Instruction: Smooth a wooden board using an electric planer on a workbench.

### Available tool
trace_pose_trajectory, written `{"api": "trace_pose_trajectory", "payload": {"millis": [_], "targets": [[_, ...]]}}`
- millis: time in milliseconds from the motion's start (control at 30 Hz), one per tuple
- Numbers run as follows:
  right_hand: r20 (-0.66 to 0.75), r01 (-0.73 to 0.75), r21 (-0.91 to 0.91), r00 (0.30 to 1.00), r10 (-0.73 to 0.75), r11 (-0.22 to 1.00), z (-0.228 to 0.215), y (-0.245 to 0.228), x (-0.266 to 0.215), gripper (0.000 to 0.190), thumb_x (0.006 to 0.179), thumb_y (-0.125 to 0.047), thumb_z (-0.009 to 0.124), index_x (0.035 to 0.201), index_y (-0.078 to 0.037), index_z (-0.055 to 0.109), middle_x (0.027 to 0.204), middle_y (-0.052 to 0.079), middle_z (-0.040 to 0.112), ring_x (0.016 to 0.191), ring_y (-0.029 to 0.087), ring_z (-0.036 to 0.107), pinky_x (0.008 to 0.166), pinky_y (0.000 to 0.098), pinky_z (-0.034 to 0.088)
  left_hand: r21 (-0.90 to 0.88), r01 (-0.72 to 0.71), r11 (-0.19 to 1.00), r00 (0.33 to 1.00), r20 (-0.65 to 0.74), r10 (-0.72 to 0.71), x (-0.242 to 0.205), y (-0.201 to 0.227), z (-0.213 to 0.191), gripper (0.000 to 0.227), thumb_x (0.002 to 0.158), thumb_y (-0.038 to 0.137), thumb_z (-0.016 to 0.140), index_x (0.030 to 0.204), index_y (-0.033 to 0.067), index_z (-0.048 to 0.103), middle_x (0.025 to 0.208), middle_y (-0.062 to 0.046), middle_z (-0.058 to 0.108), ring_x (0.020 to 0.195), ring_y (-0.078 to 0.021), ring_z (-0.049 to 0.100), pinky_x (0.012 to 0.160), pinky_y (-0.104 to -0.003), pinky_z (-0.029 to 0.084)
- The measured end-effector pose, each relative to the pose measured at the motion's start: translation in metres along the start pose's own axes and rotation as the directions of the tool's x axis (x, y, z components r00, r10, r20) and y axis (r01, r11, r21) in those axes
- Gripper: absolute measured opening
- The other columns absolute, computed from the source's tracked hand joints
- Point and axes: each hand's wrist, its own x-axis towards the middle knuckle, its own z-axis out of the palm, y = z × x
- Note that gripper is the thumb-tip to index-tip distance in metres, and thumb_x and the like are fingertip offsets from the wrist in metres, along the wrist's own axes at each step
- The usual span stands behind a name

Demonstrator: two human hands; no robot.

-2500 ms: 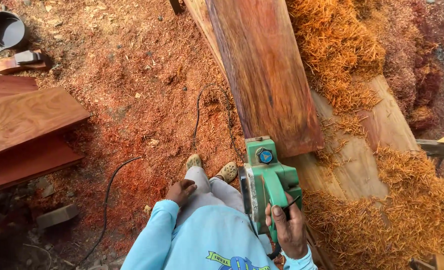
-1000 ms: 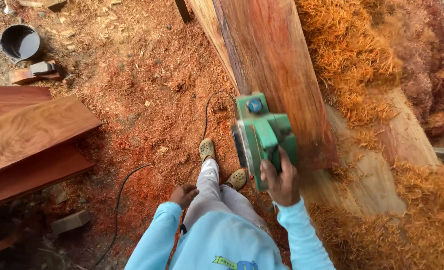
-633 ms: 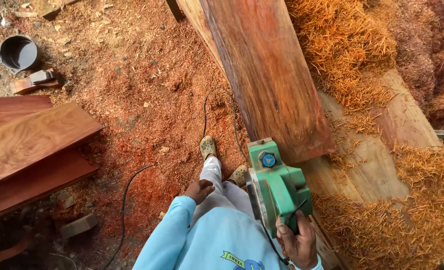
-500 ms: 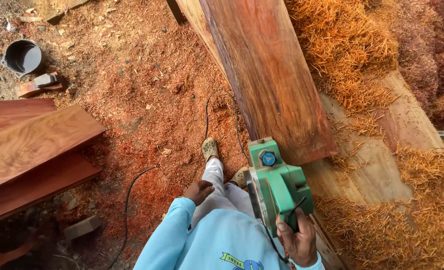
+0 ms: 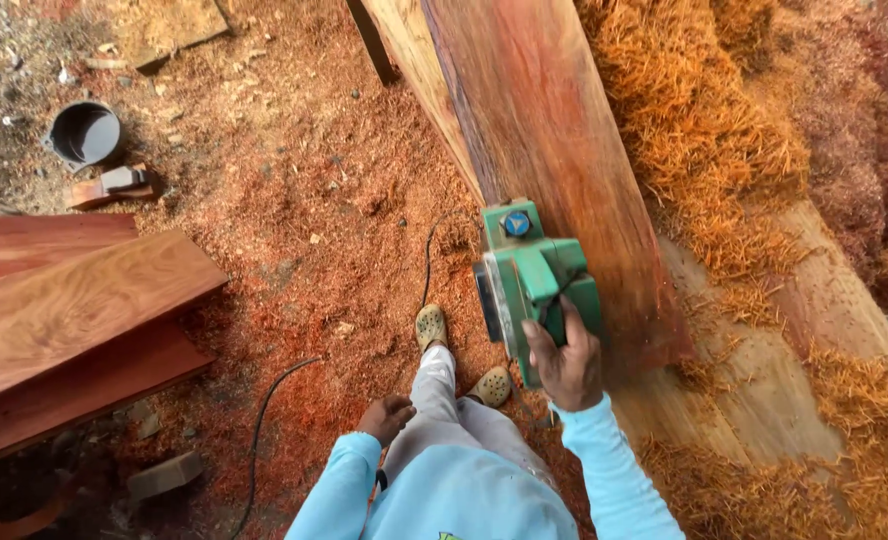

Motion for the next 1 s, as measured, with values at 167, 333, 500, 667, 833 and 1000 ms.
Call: {"api": "trace_pose_trajectory", "payload": {"millis": [167, 333, 500, 667, 833, 1000], "targets": [[-0.042, 0.063, -0.035, 0.997, -0.064, 0.997, 0.03, -0.011, 0.094, 0.067, 0.096, -0.047, 0.066, 0.139, 0.003, 0.055, 0.075, 0.009, 0.071, 0.052, 0.014, 0.064, 0.048, 0.0323, 0.054, -0.086, -0.029, 0.996, 0.999, -0.019, 0.027, 0.018, -0.01, -0.004, 0.041, 0.093, 0.029, 0.073, 0.124, 0.0019, 0.072, 0.106, -0.011, 0.08, 0.09, -0.0201, 0.071, 0.083, -0.035, 0.058], [-0.077, 0.055, -0.035, 0.995, -0.058, 0.998, 0.045, -0.014, 0.141, 0.081, 0.094, -0.056, 0.067, 0.144, 0.005, 0.051, 0.08, 0.01, 0.072, 0.053, 0.016, 0.066, 0.051, 0.034, 0.057, -0.065, -0.06, 0.996, 0.998, -0.03, 0.059, 0.023, -0.003, -0.015, 0.043, 0.093, 0.029, 0.072, 0.127, 0.0027, 0.071, 0.112, -0.013, 0.079, 0.097, -0.0214, 0.074, 0.087, -0.036, 0.059], [-0.056, -0.02, -0.068, 0.998, 0.016, 0.997, 0.019, -0.002, 0.054, 0.078, 0.096, -0.053, 0.065, 0.143, 0.006, 0.05, 0.074, 0.01, 0.071, 0.054, 0.016, 0.066, 0.051, 0.0339, 0.056, 0.027, -0.108, 0.994, 0.994, -0.019, 0.109, 0.009, 0.009, -0.013, 0.042, 0.093, 0.03, 0.07, 0.127, 0.0039, 0.071, 0.116, -0.012, 0.078, 0.103, -0.0224, 0.073, 0.091, -0.036, 0.057], [-0.064, -0.033, -0.073, 0.998, 0.028, 0.997, -0.024, 0.009, -0.079, 0.063, 0.097, -0.037, 0.065, 0.14, 0.006, 0.052, 0.067, 0.008, 0.066, 0.053, 0.015, 0.065, 0.049, 0.0326, 0.053, 0.012, -0.02, 1.0, 0.999, 0.048, 0.019, 0.023, -0.005, 0.013, 0.044, 0.092, 0.028, 0.071, 0.128, 0.004, 0.066, 0.117, -0.014, 0.077, 0.102, -0.0279, 0.074, 0.089, -0.039, 0.059], [-0.104, -0.114, -0.039, 0.988, 0.11, 0.993, -0.057, 0.057, -0.207, 0.047, 0.093, -0.025, 0.072, 0.125, 0.006, 0.057, 0.082, 0.008, 0.073, 0.061, 0.013, 0.07, 0.052, 0.0294, 0.056, 0.198, -0.053, 0.979, 0.989, 0.146, 0.024, 0.011, 0.022, 0.026, 0.045, 0.092, 0.035, 0.068, 0.126, 0.0053, 0.069, 0.114, -0.015, 0.079, 0.102, -0.028, 0.077, 0.093, -0.037, 0.059], [-0.152, -0.394, -0.047, 0.911, 0.383, 0.918, -0.065, 0.059, -0.231, 0.046, 0.085, -0.027, 0.074, 0.119, 0.002, 0.065, 0.074, 0.01, 0.072, 0.056, 0.016, 0.067, 0.05, 0.0329, 0.055, 0.338, -0.128, 0.932, 0.991, 0.088, 0.103, 0.009, 0.039, 0.016, 0.046, 0.093, 0.04, 0.069, 0.125, 0.0078, 0.072, 0.121, -0.015, 0.075, 0.11, -0.0296, 0.072, 0.099, -0.039, 0.055]]}}
